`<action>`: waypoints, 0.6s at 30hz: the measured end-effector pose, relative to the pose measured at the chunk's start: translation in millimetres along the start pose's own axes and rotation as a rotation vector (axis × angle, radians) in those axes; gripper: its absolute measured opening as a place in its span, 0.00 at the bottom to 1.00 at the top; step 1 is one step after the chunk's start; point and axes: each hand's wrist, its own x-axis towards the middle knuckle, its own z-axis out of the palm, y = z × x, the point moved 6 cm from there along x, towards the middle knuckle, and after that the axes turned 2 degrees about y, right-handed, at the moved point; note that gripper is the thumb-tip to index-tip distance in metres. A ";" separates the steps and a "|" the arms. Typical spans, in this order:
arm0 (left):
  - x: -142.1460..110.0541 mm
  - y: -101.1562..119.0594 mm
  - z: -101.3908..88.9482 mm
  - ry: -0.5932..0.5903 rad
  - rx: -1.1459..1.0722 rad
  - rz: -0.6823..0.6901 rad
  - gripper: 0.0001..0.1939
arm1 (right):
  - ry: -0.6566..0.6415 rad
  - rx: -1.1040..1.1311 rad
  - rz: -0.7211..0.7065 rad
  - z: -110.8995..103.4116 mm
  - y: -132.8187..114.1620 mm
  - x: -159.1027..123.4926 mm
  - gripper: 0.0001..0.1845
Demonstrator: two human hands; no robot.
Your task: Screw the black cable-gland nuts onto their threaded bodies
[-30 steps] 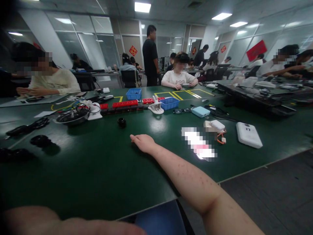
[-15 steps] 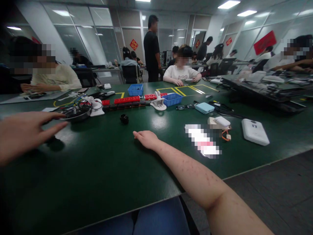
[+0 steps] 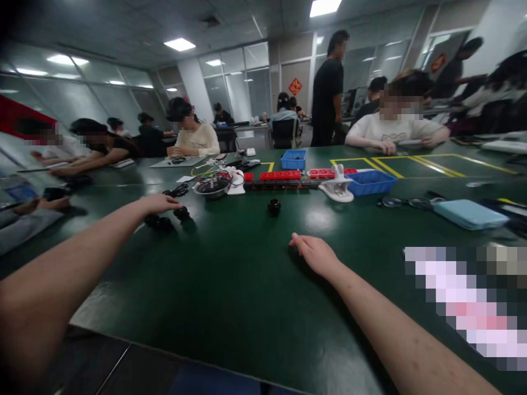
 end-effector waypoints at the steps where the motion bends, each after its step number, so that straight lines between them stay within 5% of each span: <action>1: 0.7 -3.6 3.0 -0.030 0.012 -0.021 0.30 | -0.002 0.001 -0.006 0.1 0.6 0.9 0.31; 7: 11.9 -16.1 17.6 -0.180 0.083 -0.145 0.28 | -0.015 -0.010 -0.010 0.3 1.1 0.8 0.31; 18: 32.0 3.4 27.9 -0.165 0.147 0.005 0.23 | -0.009 -0.020 0.012 -0.4 -1.3 -1.2 0.31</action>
